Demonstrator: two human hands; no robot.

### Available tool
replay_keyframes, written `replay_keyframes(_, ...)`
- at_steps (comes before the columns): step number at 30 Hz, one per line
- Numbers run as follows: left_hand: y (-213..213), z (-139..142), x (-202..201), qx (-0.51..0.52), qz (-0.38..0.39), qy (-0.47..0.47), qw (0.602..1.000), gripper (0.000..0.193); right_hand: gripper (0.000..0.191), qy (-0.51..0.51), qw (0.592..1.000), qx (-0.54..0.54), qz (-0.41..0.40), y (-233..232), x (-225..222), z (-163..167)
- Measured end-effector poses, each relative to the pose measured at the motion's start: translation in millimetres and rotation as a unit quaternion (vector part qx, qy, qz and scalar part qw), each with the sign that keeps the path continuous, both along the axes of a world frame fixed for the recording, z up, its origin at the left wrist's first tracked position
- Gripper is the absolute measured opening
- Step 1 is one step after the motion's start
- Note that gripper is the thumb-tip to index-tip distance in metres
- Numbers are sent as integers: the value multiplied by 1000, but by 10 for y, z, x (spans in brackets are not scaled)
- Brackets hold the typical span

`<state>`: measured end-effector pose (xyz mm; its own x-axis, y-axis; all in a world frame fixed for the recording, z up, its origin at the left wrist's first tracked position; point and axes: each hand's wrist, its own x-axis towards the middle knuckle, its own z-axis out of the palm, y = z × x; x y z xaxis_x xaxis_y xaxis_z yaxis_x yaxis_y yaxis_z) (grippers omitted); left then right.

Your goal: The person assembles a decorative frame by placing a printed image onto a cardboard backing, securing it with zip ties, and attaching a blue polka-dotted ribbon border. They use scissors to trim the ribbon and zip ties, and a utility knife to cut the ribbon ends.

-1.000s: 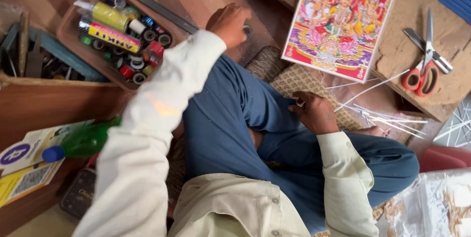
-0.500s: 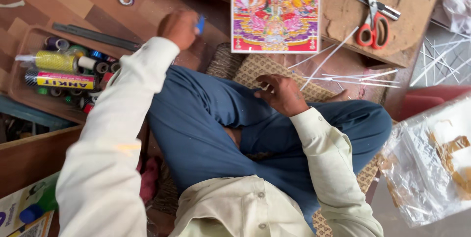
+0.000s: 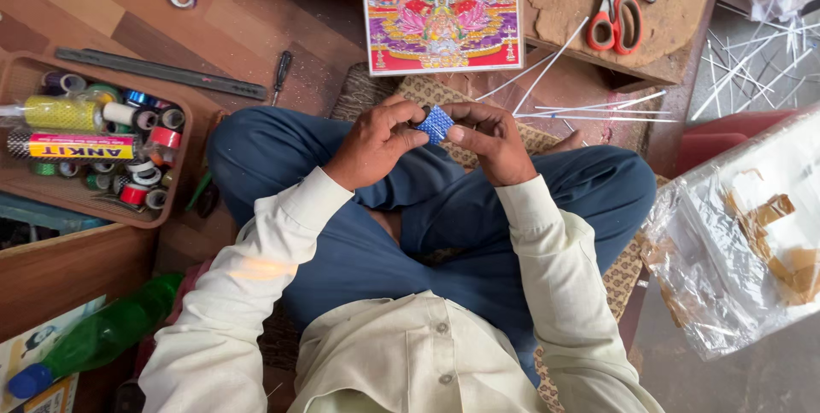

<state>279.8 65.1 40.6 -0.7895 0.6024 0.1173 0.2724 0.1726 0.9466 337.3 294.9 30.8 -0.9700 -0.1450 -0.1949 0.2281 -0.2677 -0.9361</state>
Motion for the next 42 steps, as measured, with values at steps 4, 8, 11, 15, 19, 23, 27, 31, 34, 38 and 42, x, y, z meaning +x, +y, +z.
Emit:
replay_keyframes(4,17,-104,-2,22,1,-5,1000,20,33,-21,998,40,-41,-9,-8,-78)
replay_keyframes(8,18,-216,-6,30,19,-1,999,19,17,0,996,65,-67,-62,-46,-146)
replay_keyframes(11,56,-264,-9,25,28,-23,999,24,13,-10,995,65,-81,-94,-70,-188)
replay_keyframes(15,96,-308,-24,-3,48,31,998,30,9,-23,995,52,-81,-120,-113,-249)
replay_keyframes(19,125,-327,-65,-14,25,29,999,28,10,-12,995,33,-95,-170,-136,-314)
replay_keyframes(23,116,-274,-138,-23,41,74,996,32,10,4,981,43,-191,-187,-183,-415)
replay_keyframes(27,-208,-200,-373,-87,57,99,990,35,12,30,936,62,-345,55,-293,-538)
replay_keyframes(31,-449,-233,-557,-181,83,104,974,41,14,22,903,72,-423,224,-369,-728)
replay_keyframes(34,-384,-283,-558,-253,151,129,947,52,13,8,879,109,-464,228,-404,-854)
replay_keyframes(38,-324,-279,-627,-225,173,86,955,55,14,-16,878,61,-474,293,-435,-899)
replay_keyframes(42,-349,-270,-678,-109,201,-49,972,27,15,-33,881,17,-472,338,-500,-908)
